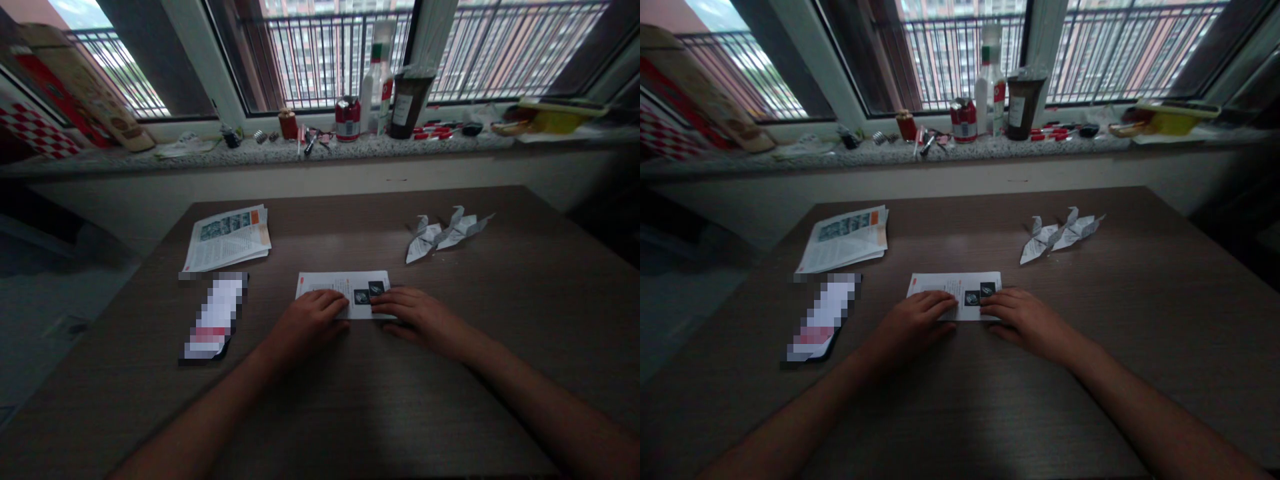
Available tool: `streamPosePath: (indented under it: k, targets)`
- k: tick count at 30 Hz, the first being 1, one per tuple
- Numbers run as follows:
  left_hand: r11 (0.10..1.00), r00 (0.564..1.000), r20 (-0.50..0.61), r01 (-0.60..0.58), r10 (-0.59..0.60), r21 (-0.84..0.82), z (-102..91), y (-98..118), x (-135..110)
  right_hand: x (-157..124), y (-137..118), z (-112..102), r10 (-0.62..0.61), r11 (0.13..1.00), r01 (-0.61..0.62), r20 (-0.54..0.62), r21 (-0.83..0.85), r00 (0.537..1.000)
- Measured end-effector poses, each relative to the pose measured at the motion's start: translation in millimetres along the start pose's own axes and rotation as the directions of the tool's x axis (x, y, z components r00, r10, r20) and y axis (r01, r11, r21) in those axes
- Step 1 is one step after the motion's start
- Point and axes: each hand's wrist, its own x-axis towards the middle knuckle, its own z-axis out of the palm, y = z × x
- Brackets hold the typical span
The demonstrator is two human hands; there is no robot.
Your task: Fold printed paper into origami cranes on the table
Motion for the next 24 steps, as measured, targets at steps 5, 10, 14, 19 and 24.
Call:
streamPosePath:
  k: [5,10,14,19,24]
  targets:
    - [0.999,0.998,-0.047,-0.036,0.037,0.008,4.1,-3,0,-2,8,-2,0.015,1.0,-0.014,-0.02,0.016,1.0]
    - [0.999,0.998,-0.054,-0.035,0.037,0.033,3.6,-2,-1,-4,10,-4,0.045,0.999,-0.045,-0.004,0.0,0.999]
    - [0.998,0.998,-0.046,-0.035,0.038,0.053,3.2,-2,-2,-3,11,-4,0.024,1.0,-0.025,-0.019,-0.016,1.0]
    - [0.999,0.999,-0.017,-0.034,0.035,0.026,0.7,-3,-4,-7,15,-7,0.041,0.999,-0.04,-0.011,0.034,0.999]
    - [0.996,0.996,0.031,-0.079,0.081,-0.037,-3.7,-6,-6,-8,18,-10,0.041,0.993,-0.037,-0.037,0.115,0.998]
